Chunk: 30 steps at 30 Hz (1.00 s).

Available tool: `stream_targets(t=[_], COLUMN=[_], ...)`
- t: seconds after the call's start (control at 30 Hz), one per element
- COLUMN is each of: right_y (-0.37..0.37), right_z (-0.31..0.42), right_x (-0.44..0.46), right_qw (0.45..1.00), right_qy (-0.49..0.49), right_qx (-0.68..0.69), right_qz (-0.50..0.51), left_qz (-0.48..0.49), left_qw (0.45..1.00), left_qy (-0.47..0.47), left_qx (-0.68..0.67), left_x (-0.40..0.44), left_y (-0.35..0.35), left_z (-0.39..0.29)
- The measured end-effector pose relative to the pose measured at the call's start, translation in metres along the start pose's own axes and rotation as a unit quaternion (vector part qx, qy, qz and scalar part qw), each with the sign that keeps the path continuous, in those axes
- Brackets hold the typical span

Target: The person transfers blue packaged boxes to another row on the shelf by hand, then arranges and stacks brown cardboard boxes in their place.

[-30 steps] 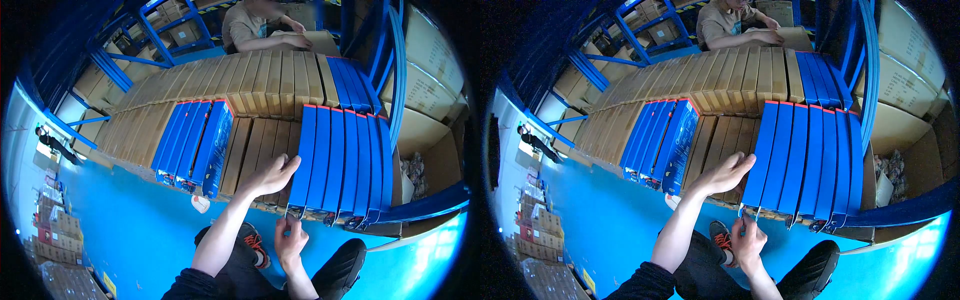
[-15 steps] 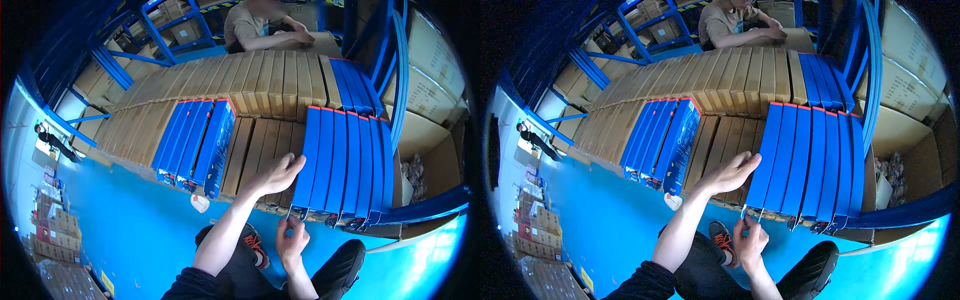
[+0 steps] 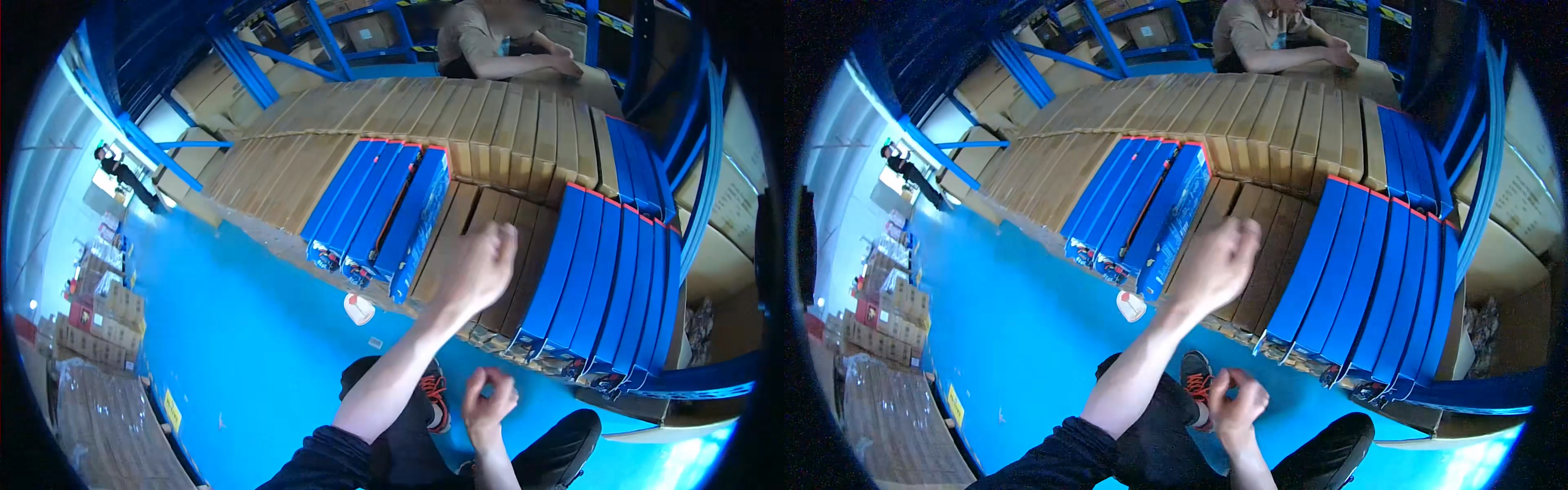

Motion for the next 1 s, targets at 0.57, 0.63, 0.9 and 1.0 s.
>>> stream_targets(t=[0.57,0.63,0.9,1.0], right_y=[0.084,0.063,0.025,0.024], right_z=[0.057,0.05,0.03,0.02], right_x=[0.066,0.064,0.027,0.018], right_qw=[0.989,0.994,0.999,0.998], right_qy=[-0.063,-0.041,-0.022,0.006], right_qx=[-0.065,-0.06,-0.03,-0.053], right_qz=[0.114,0.076,0.004,-0.021], left_qz=[-0.139,-0.102,0.096,0.135], left_qw=[0.986,0.992,0.985,0.984], left_qy=[-0.063,-0.072,-0.104,-0.108], left_qx=[0.071,0.022,-0.098,-0.041], left_x=[0.007,0.018,0.016,0.016], left_y=[-0.081,-0.074,-0.029,-0.02], left_z=[0.039,0.036,0.04,0.032])
Point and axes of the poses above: each hand's wrist, its own x-axis towards the middle knuckle, its own y-axis out of the palm, z = x × y, the point moved 1 cm from there along x, towards the middle knuckle, and after that the axes turned 14 degrees about -x, right-handed, at the moved point
